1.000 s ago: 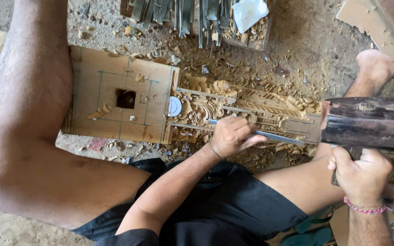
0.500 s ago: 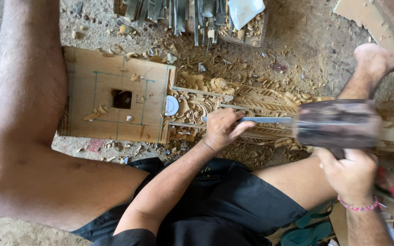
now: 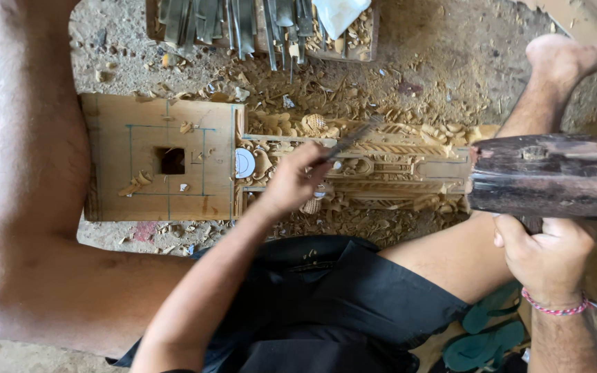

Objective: The person carves decorative floral patterns into a long wooden beam by striking a chisel with a wooden mallet, occasionally picking up different chisels from a nearby tray.

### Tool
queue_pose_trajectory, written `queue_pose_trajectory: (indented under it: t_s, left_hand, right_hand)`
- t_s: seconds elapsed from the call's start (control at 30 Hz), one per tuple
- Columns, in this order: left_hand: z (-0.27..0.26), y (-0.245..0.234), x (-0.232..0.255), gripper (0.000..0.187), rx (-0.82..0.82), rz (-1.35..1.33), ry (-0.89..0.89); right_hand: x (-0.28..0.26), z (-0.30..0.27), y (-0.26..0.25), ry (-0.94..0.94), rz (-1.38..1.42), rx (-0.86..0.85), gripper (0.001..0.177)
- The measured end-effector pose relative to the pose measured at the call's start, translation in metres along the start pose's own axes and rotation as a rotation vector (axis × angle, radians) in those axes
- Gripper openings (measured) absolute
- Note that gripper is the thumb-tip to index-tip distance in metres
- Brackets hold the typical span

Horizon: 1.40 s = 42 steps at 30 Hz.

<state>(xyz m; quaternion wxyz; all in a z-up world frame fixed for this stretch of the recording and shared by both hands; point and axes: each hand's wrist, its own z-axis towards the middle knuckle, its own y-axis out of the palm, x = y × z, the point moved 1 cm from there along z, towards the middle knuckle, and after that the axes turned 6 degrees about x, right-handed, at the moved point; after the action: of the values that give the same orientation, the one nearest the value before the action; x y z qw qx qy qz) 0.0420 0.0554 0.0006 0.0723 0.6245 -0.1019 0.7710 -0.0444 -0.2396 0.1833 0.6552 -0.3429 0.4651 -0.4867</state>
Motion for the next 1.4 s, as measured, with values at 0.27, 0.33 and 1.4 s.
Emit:
queue_pose_trajectory:
  t_s: [0.27, 0.33, 1.4]
  left_hand:
    - [-0.005, -0.050, 0.010, 0.007, -0.215, 0.109, -0.351]
    - [-0.008, -0.047, 0.008, 0.008, -0.214, 0.136, -0.359]
    - [-0.011, -0.044, 0.012, 0.003, 0.021, -0.069, -0.516]
  right_hand:
    - [0.005, -0.013, 0.014, 0.009, -0.018, 0.015, 0.028]
    - [0.006, -0.015, 0.014, -0.005, -0.097, 0.036, 0.031]
    - [0.030, -0.107, 0.014, 0.948, 0.283, 0.000, 0.042]
